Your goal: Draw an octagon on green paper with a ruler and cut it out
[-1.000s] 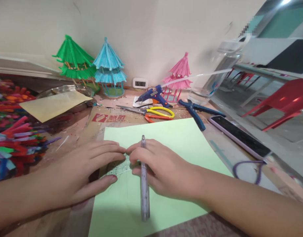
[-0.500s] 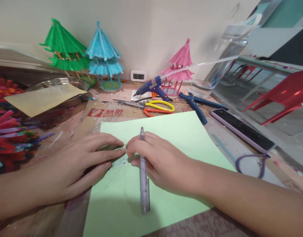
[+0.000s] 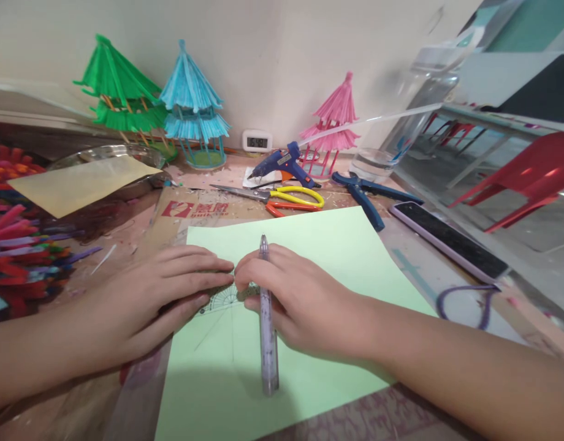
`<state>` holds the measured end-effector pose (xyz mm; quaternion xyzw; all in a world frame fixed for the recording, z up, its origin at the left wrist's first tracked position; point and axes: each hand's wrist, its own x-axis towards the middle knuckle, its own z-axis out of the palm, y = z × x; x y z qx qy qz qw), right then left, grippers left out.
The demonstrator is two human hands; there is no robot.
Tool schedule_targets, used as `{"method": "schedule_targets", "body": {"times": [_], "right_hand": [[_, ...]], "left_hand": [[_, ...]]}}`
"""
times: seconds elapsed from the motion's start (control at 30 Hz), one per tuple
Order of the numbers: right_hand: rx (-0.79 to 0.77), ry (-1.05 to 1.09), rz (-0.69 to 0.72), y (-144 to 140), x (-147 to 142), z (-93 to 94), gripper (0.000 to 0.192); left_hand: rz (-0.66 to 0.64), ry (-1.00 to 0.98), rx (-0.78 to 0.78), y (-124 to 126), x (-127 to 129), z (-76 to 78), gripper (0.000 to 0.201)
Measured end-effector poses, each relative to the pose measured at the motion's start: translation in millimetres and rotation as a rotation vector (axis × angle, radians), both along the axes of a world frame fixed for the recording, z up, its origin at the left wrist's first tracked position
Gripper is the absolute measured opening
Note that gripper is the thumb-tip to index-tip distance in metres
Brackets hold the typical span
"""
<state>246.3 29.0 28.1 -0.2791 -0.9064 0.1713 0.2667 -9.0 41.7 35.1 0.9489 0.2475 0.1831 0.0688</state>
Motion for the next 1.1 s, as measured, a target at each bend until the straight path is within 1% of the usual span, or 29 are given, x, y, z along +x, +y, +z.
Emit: {"method": "schedule_targets", "body": {"times": [0.2, 0.47, 0.67, 1.1], "right_hand": [[0.002, -0.008, -0.007, -0.4, 0.0, -1.1, 0.012], [-0.011, 0.009, -0.012, 0.3, 0.6, -1.5, 0.012], [-0.017, 0.015, -0.014, 1.1, 0.6, -4.2, 0.013], [-0.011, 0.000, 0.004, 0.2, 0.6, -0.6, 0.023]], "left_hand": [[0.010, -0.017, -0.052, -2.0, -3.1, 3.4, 0.031], [-0.001, -0.010, -0.013, -2.4, -3.6, 4.2, 0.034], [-0.018, -0.006, -0.020, -1.2, -2.6, 7.0, 0.038], [-0.032, -0.046, -0.009, 0.6, -2.0, 4.8, 0.036]]}}
